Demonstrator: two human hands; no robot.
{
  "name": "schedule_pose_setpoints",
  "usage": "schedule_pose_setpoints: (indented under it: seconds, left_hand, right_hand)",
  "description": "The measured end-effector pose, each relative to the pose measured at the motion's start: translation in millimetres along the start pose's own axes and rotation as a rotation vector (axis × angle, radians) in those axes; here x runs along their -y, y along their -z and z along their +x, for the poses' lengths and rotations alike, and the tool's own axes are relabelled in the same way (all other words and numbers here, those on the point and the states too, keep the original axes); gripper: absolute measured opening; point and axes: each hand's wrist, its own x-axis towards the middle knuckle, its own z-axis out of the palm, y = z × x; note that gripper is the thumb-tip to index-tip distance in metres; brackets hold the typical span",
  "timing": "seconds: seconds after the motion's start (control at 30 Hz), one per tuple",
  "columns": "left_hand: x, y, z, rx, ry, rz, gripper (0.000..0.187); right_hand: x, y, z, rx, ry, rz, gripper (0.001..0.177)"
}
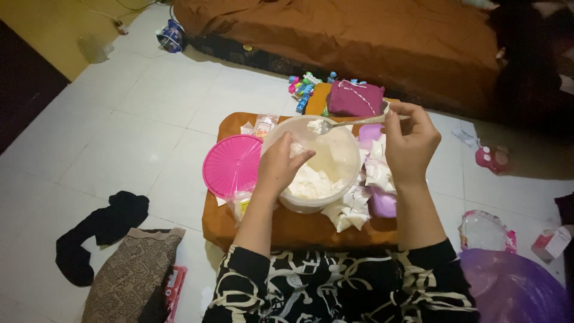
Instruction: Packaging white powder from a large bucket into small individual plastic bags using a spoon.
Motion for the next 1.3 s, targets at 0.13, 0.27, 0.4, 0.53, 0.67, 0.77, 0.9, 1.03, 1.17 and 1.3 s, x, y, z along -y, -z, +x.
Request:
schedule_pose_setpoints:
  seconds: [0.13, 0.27, 0.4, 0.53, 0.67, 0.77, 0.9, 1.03, 1.17, 1.3]
  left_hand:
    - [-3, 1, -2, 0.009, -0.01, -0.002, 0.052]
    - [-5, 2, -3, 0.016, 0.004, 0.02, 0.053]
    - [-5, 2, -4, 0.006, -0.021, 0.034, 0.05]
    - [-1, 0, -3, 0.003, -0.054, 0.01, 0.047]
    - [3, -2, -1, -0.008, -0.06, -0.008, 0.049]
    - [7, -4, 1, -0.024, -0.066, -0.039, 0.048]
    - [2, -1, 0, -0.018, -0.045, -0.066, 0.04]
    - [5, -2, 0, -0.067, -0.032, -0.07, 0.04]
    - [3, -2, -2, -0.06, -0.067, -0.081, 0.045]
    - [3, 1, -5, -0.077, -0.094, -0.124, 0.053]
  right_hand:
    - [6, 2, -2, 0.018, 0.022, 0.033, 0.011]
    - [20, 0, -3, 0.088, 0.085, 0.036, 0.012]
    - [37, -4, -7, 0.171, 0.38, -0.118, 0.014]
    - [33, -16, -16, 0.2, 0.571, -0.285, 0.015]
    - [44, -23, -22, 0.307, 0.441, -0.047, 0.019]
    - [55, -23, -23, 0.291, 0.483, 0.027, 0.018]
    - [61, -23, -28, 0.265, 0.623, 0.032, 0.015]
    - [68, -17, -25, 0.233, 0.649, 0.018, 0.011]
    - [63, -14, -22, 0.183, 0.703, -0.007, 0.011]
    - [34, -4, -20, 0.023, 0.678, -0.006, 0.018]
